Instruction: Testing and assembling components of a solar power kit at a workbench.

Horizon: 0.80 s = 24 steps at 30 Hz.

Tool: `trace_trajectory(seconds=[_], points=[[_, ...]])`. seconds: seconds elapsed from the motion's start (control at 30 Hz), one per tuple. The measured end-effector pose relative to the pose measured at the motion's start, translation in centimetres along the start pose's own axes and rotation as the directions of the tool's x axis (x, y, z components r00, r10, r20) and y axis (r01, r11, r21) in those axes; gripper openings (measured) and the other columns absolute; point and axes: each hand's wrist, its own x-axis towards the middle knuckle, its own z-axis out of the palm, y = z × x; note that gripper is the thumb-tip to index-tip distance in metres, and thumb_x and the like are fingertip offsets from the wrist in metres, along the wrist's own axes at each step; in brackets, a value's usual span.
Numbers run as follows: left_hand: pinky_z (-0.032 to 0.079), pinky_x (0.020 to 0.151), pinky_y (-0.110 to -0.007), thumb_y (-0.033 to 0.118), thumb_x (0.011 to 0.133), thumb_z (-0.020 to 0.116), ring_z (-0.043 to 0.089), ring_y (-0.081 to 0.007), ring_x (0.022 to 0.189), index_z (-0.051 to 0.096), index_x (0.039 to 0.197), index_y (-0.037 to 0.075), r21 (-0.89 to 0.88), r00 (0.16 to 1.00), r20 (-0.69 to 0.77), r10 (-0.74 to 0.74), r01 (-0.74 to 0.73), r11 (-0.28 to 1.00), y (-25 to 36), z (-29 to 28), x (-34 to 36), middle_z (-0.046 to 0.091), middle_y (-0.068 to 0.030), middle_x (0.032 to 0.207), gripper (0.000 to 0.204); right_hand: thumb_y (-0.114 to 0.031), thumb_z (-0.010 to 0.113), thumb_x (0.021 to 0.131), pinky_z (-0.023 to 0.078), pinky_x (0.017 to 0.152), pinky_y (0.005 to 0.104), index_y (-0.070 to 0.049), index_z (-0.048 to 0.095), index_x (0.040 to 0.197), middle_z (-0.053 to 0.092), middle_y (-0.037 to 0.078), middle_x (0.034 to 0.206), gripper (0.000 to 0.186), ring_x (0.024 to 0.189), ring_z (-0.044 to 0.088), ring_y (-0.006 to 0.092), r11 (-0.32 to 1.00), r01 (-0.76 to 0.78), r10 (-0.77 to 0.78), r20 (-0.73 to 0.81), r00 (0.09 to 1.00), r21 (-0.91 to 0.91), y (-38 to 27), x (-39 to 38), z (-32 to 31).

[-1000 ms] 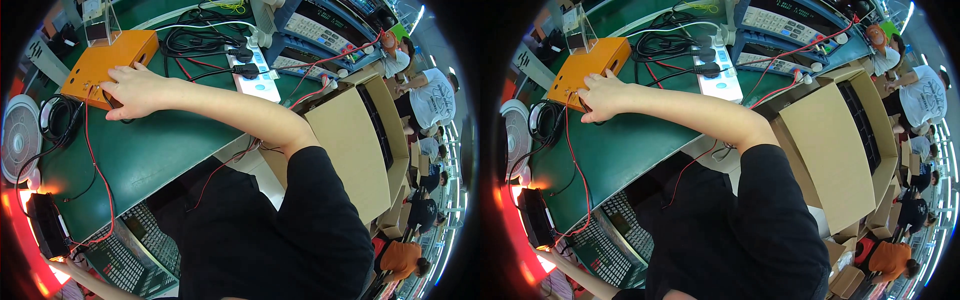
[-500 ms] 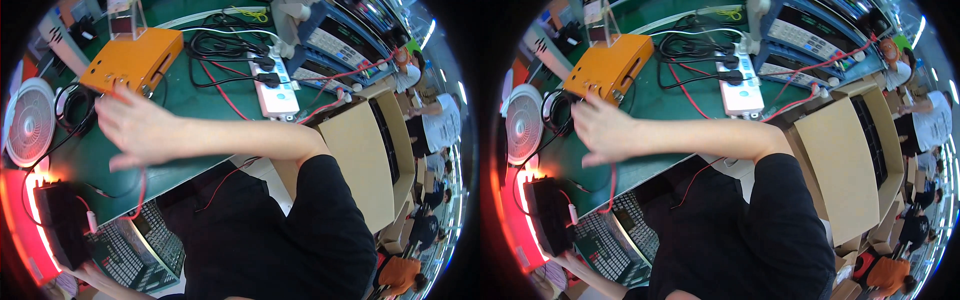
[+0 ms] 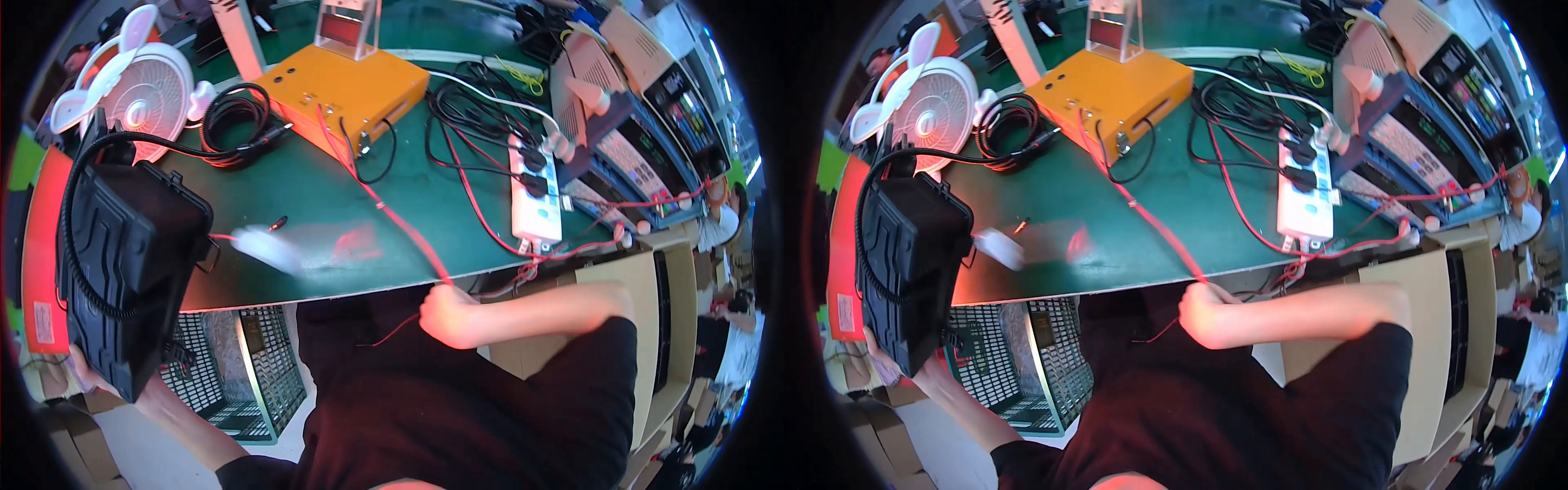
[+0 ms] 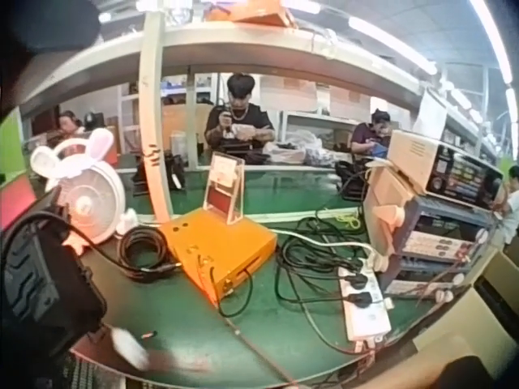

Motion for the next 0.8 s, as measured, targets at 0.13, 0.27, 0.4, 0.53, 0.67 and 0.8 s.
trace_trajectory(seconds=[0.13, 0.27, 0.4, 0.53, 0.67, 0.8], points=[[0.035, 0.098, -0.043, 0.045, 0.081, 0.050, 0.041, -0.0285, 0.119, 0.040, 0.128, 0.003, -0.031, 0.998, 0.004, -0.056, 0.056, 0.998, -0.5, -0.4, 0.5, 0.042, -0.0126, 0.131, 0.064, -0.022, 0.062, 0.076, 0.049, 0.071, 0.0400, 0.003, 0.052, 0.107, 0.058, 0.019, 0.083, 0.041, 0.083, 0.059, 0.0313, 0.813, 0.397, -0.171, -0.477, 0.862, 0.426, 5.2, -6.9, -5.8], [0.033, 0.101, -0.045, 0.047, 0.080, 0.050, 0.039, -0.0313, 0.121, 0.032, 0.133, 0.002, -0.150, 0.977, 0.142, -0.159, 0.180, 0.972, -1.8, -3.9, 0.6, 0.038, -0.0136, 0.134, 0.072, -0.021, 0.060, 0.079, 0.046, 0.082, 0.0372, 0.001, 0.051, 0.108, 0.055, 0.020, 0.103, 0.038, 0.094, 0.055, 0.0344, 0.749, 0.573, 0.152, -0.928, 0.339, 0.332, 11.3, -4.3, -12.6], [0.031, 0.101, -0.049, 0.050, 0.076, 0.051, 0.039, -0.0341, 0.121, 0.032, 0.131, -0.001, -0.245, 0.940, 0.283, -0.190, 0.263, 0.933, -3.2, -5.6, 0.4, 0.038, -0.0188, 0.133, 0.077, -0.035, 0.060, 0.080, 0.031, 0.102, 0.0365, 0.007, 0.039, 0.124, 0.034, 0.025, 0.133, 0.065, 0.124, 0.034, 0.0323, 0.946, 0.261, 0.141, -0.970, 0.196, 0.190, 16.1, 4.4, -17.7], [0.033, 0.100, -0.048, 0.045, 0.072, 0.060, 0.042, -0.0356, 0.117, 0.034, 0.128, -0.004, -0.341, 0.874, 0.447, -0.190, 0.363, 0.867, -3.2, -6.3, -0.9, 0.041, -0.0213, 0.128, 0.078, -0.041, 0.063, 0.075, 0.043, 0.087, 0.0381, 0.004, 0.050, 0.111, 0.057, 0.020, 0.105, 0.059, 0.099, 0.055, 0.0318, 0.925, 0.018, 0.339, -0.847, 0.411, 0.379, 15.0, 10.8, -21.8], [0.037, 0.099, -0.044, 0.044, 0.070, 0.062, 0.045, -0.0332, 0.114, 0.036, 0.127, -0.002, -0.335, 0.931, 0.337, -0.143, 0.260, 0.906, -4.1, -6.0, -0.7, 0.043, -0.0198, 0.126, 0.077, -0.035, 0.061, 0.078, 0.047, 0.071, 0.0385, 0.001, 0.055, 0.100, 0.062, 0.016, 0.091, 0.043, 0.084, 0.060, 0.0301, 0.848, 0.248, 0.425, -0.880, 0.213, 0.469, 14.8, 11.3, -21.7], [0.036, 0.097, -0.041, 0.040, 0.077, 0.056, 0.047, -0.0269, 0.111, 0.042, 0.120, 0.002, -0.347, 0.996, 0.094, -0.009, 0.041, 0.937, -6.3, -5.1, -0.6, 0.049, -0.0145, 0.118, 0.059, -0.026, 0.067, 0.078, 0.039, 0.047, 0.0221, -0.001, 0.059, 0.082, 0.056, 0.001, 0.063, 0.027, 0.053, 0.052, 0.0062, 0.249, 0.784, 0.537, -0.755, 0.377, 0.568, 11.9, 3.2, -21.7]])
